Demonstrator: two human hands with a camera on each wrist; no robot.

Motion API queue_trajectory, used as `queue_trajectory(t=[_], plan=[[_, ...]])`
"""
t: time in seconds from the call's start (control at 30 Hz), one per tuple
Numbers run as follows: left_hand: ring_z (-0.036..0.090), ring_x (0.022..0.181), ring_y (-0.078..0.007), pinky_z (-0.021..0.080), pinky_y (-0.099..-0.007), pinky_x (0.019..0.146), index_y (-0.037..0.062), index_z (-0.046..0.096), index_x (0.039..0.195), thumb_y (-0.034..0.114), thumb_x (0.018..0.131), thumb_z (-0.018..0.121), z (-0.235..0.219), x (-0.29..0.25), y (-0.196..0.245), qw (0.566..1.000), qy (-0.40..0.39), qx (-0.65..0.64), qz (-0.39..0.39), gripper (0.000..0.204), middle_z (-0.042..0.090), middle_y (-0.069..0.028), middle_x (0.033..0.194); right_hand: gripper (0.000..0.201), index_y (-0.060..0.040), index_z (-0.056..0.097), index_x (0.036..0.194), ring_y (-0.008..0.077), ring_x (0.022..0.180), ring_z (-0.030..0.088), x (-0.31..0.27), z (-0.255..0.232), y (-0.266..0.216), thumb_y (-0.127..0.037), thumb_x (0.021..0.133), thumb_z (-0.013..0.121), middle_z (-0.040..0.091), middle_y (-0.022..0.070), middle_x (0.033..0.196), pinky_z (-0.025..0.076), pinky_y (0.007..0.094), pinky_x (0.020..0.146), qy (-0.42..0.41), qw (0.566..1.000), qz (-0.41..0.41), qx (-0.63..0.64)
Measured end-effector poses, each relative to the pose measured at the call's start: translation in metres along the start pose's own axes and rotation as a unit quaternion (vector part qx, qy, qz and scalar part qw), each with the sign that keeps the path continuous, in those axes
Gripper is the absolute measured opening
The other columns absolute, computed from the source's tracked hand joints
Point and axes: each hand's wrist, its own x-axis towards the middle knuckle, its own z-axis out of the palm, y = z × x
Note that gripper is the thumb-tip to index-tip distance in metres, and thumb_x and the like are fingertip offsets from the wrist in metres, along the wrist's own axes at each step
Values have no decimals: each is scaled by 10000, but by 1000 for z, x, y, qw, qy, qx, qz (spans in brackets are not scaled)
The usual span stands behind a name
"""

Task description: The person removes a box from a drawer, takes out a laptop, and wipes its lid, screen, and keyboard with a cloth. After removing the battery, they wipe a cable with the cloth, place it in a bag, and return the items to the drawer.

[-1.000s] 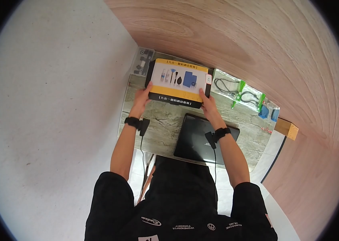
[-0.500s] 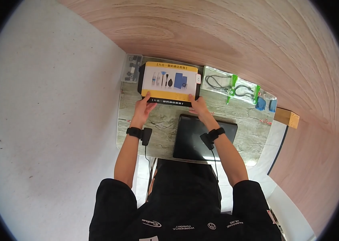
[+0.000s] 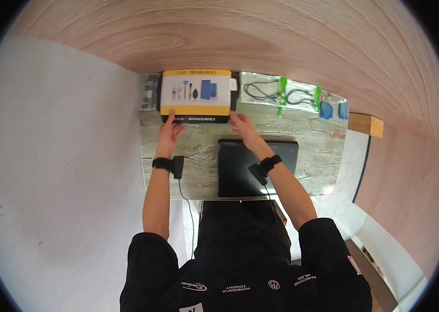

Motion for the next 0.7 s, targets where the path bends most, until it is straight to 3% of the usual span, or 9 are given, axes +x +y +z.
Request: queue_trajectory(t=[0.03,0.13,0.2,0.27,0.33,0.43,0.53,0.63,0.7], plan=[[608,885,-162,574,-345,842,41,629,989,462,915,749,6,-15,0,1000,-8,11,8,445,601,-39,925,469,45,603,1196,198,977,624,-12,-10,5,-380,1002,636,663,95,1092,520,336,844,9,1000,-7,-15],[579,843,-143,511,-321,821,76,626,930,550,952,663,4,-57,-23,992,19,113,55,476,593,-18,891,400,26,640,1158,210,931,648,-50,-58,47,-343,1006,630,691,122,1031,518,351,833,78,985,-137,-70],[598,960,-142,482,-331,913,76,600,998,639,937,623,-15,-73,-66,978,2,202,51,567,605,-36,952,352,18,647,1119,247,930,659,-98,-102,41,-314,1007,623,685,172,1011,518,382,826,136,962,-158,-175],[589,943,-134,470,-308,904,84,594,962,619,957,608,-21,-111,-99,954,-94,279,50,535,603,-33,928,332,22,650,1065,306,926,664,-114,-157,77,-303,1003,623,671,203,987,521,406,814,250,909,-215,-254],[598,962,-154,462,-309,899,28,628,994,581,975,606,-28,-124,-146,942,-104,318,-19,554,640,-56,949,390,41,641,1027,347,924,660,-138,-202,104,-347,991,636,663,221,984,519,420,823,324,880,-182,-295],[535,802,-151,434,-315,742,31,616,912,457,1019,587,5,-162,-186,919,-43,390,39,440,594,-15,843,512,75,632,1008,363,893,671,-147,-252,166,-435,976,642,673,241,949,523,431,793,310,868,-125,-368],[634,865,-284,482,-387,842,-73,650,977,510,979,619,-4,-143,-256,883,75,406,221,584,665,-132,841,615,100,625,984,387,871,682,-156,-254,175,-515,961,636,684,262,910,525,439,772,212,930,-83,-288],[671,908,-413,500,-453,887,-145,662,985,570,930,649,-3,-125,-263,845,129,473,214,718,692,-266,864,735,123,634,989,443,900,685,-145,-255,187,-610,933,610,690,303,907,531,471,783,186,933,-65,-301],[675,884,-418,509,-465,851,-154,662,945,594,917,649,2,-119,-253,846,144,487,161,749,693,-289,867,782,135,651,979,452,902,693,-138,-255,192,-643,915,609,692,313,890,535,484,778,165,932,-54,-317]])
